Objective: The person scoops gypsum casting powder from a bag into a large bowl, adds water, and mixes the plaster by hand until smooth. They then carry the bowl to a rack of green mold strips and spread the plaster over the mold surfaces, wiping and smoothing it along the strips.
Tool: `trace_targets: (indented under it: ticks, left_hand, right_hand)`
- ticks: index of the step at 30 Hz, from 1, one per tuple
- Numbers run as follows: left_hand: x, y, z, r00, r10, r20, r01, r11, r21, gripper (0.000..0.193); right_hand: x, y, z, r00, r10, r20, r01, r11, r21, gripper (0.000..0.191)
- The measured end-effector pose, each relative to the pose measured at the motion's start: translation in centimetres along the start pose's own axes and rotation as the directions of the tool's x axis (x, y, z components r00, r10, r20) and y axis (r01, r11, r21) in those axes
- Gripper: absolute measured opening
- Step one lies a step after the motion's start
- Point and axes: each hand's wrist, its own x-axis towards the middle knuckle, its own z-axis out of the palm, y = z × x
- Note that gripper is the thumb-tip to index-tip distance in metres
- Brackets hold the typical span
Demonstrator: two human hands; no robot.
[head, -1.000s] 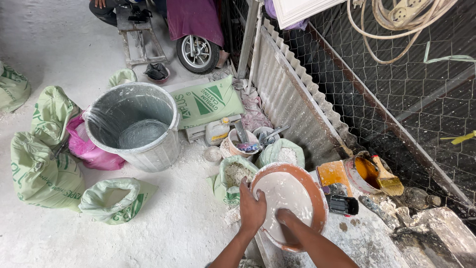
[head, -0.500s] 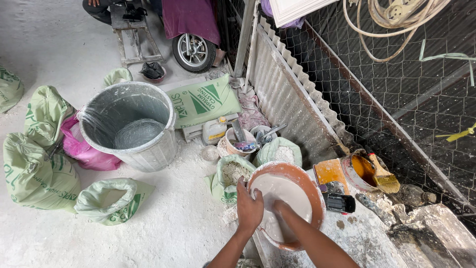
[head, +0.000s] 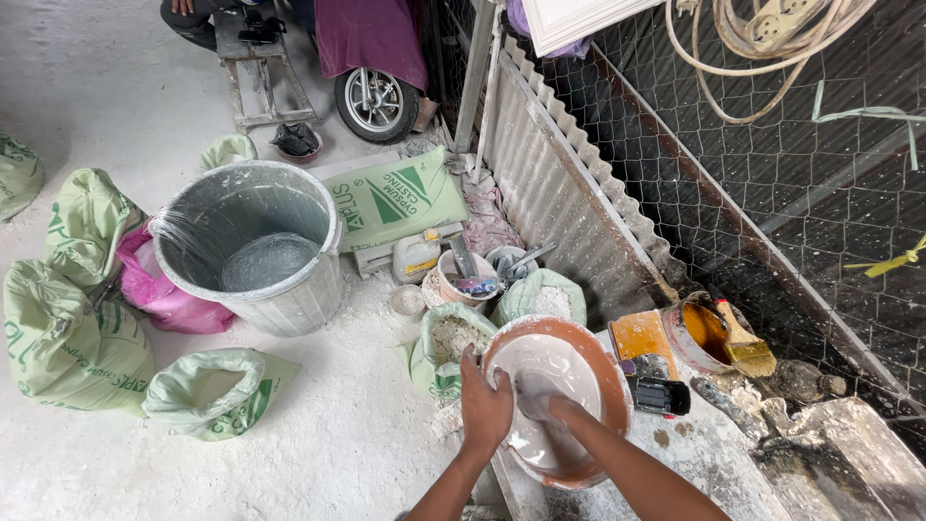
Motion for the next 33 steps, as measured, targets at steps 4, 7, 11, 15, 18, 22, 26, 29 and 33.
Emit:
trace_targets:
  ticks: [4, 7, 11, 15, 18, 22, 26, 29, 33]
  left_hand:
    - [0.0, -0.2, 0.1, 1.000, -0.017, 0.020, 0.016, 1.000, 0.014, 0.074]
    - [0.0, -0.4, 0.1, 1.000, 0.019, -0.006, -0.019, 1.000, 0.005, 0.072]
    - [-0.1, -0.3, 0.2, 0.999, 0.029, -0.020, -0.029, 0.999, -0.022, 0.069]
    - [-0.1, 0.2, 0.0, 0.999, 0.031, -0.023, -0.032, 0.999, -0.034, 0.069]
    - [-0.3, 0.6, -0.3, 1.000, 0.000, 0.003, 0.000, 0.999, -0.032, 0.069]
    - [-0.3, 1.0, -0.4, 0.999, -0.031, 0.022, 0.032, 0.999, -0.028, 0.069]
    - [-0.2, 0.9, -0.4, 1.000, -0.008, 0.006, 0.009, 1.000, -0.030, 0.069]
    - [-0.2, 0.6, -0.5, 1.000, -0.002, -0.003, 0.002, 0.999, -0.033, 0.069]
    - [-0.2, 0.4, -0.4, 1.000, 0.002, -0.016, -0.003, 0.999, -0.047, 0.069]
  right_hand:
    - [0.6, -0.8, 0.3, 0.999, 0.002, -0.043, -0.001, 1.000, 0.006, 0.031]
    - [0.9, -1.7, 1.2, 0.999, 0.000, -0.045, -0.001, 1.000, -0.001, 0.031]
    - [0.4, -2.0, 2.0, 0.999, 0.011, -0.037, -0.011, 1.000, -0.014, 0.031]
    - [-0.4, -1.2, 2.1, 0.998, -0.015, -0.063, 0.013, 1.000, -0.027, 0.031]
    - [-1.0, 0.0, 1.8, 0.993, -0.063, -0.104, 0.059, 0.997, -0.042, 0.031]
    - [-1.9, 2.1, 0.4, 0.989, -0.107, -0.106, 0.102, 0.993, -0.052, 0.031]
    - [-3.2, 3.9, -0.4, 0.999, -0.046, 0.018, 0.047, 0.998, -0.033, 0.030]
    - [-3.5, 3.7, -0.1, 0.998, 0.008, 0.066, -0.006, 0.999, -0.042, 0.030]
    - [-2.7, 1.6, 1.4, 0.997, 0.046, 0.058, -0.043, 0.998, -0.051, 0.030]
